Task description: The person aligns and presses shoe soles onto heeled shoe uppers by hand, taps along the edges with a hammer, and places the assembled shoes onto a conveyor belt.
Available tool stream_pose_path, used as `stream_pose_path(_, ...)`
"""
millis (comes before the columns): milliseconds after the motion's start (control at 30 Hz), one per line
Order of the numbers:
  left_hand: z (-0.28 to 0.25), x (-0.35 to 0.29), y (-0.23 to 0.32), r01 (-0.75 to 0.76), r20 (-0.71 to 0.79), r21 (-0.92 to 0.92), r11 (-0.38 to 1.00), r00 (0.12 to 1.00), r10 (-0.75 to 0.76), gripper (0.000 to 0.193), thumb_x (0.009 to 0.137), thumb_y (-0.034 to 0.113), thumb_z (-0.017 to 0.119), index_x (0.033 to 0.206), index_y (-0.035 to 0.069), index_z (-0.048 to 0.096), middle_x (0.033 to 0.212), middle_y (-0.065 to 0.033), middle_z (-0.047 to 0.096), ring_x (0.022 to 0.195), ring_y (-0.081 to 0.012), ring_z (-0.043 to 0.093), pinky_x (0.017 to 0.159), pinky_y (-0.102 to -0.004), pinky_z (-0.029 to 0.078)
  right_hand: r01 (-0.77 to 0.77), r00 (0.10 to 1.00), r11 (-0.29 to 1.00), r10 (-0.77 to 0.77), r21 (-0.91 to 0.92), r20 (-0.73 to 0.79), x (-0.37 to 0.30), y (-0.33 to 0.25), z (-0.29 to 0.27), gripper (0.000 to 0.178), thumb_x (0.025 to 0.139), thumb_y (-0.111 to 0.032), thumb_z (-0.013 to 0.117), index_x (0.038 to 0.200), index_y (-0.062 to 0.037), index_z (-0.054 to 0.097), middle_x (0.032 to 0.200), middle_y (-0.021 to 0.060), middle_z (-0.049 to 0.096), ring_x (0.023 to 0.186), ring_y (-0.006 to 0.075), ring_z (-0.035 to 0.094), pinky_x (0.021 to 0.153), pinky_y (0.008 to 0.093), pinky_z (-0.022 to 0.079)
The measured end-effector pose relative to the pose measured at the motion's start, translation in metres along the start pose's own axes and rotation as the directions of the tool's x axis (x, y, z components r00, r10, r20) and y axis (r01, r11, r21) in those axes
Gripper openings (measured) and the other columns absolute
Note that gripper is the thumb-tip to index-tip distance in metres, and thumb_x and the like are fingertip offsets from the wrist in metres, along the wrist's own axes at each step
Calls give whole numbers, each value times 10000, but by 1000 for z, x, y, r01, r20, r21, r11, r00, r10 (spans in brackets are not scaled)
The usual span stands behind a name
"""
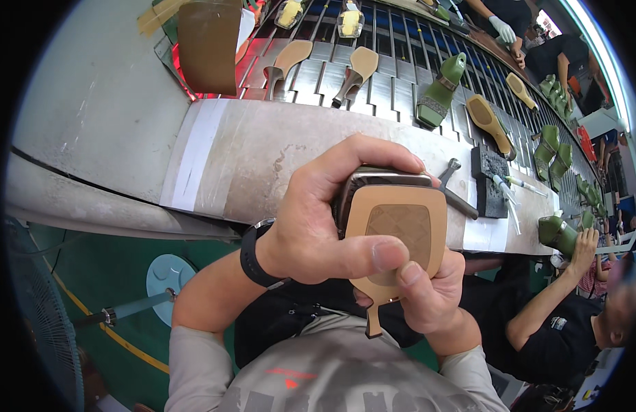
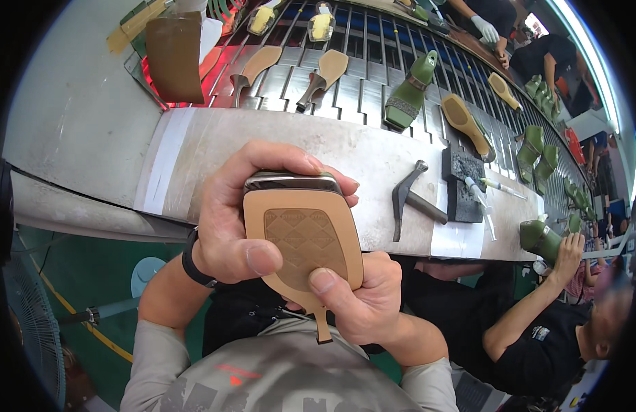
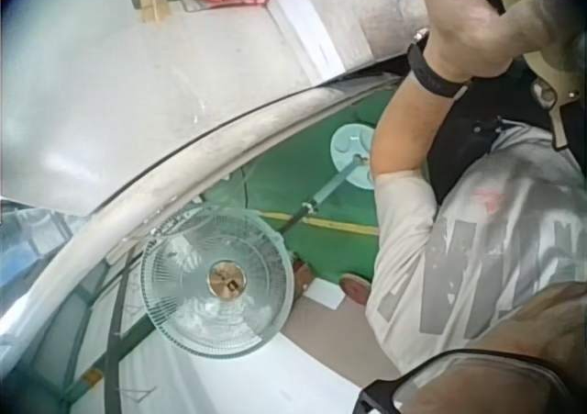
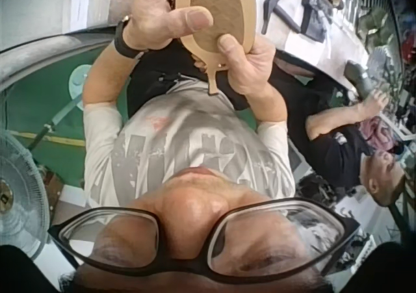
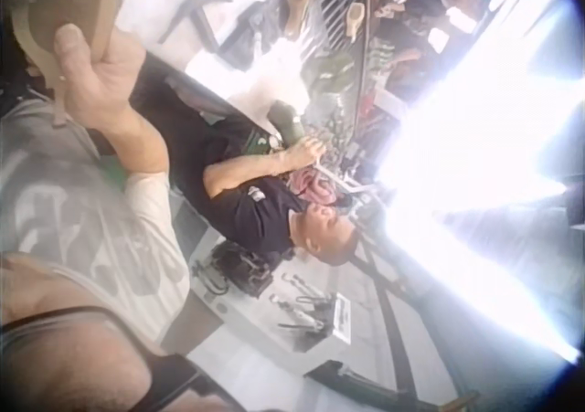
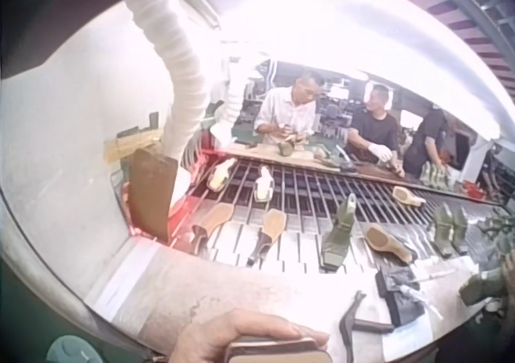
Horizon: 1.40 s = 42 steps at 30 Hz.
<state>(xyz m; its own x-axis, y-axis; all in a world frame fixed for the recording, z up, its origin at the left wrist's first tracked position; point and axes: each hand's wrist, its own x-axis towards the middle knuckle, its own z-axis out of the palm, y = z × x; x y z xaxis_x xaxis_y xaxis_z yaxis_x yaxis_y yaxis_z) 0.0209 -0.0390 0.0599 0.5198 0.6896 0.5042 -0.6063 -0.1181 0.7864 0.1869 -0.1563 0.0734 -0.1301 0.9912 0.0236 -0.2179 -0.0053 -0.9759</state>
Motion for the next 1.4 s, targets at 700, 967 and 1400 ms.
stream_pose_path(700,8,-2,12,101,8,59,993,995,-102,664,1119,524,364,1341,-82,524,1316,-322,646,1231,-387,663,1036,-497,558,-61,998,998,61,19,-16,-4,-5,-6,328,1081,-175,567,1052,107,734,860,157,773,748,180,747,646,302,610)
stream_pose_path(967,-12,49,-14,109,-36,-195,975,992,-119,597,1147,448,361,1471,-30,513,1359,-141,664,1254,-209,649,1100,-379,502,-100,990,980,116,170,-83,47,-27,-34,440,1088,-297,558,1209,121,627,916,193,738,655,205,735,543,294,627)
stream_pose_path(1400,5,49,-7,182,-50,-311,933,977,-208,371,1113,210,536,1385,-38,585,1254,-121,679,1137,-145,650,994,-287,523,-23,996,976,42,217,-83,49,-19,-58,396,1088,-261,566,1232,105,617,946,195,743,667,225,754,532,296,636)
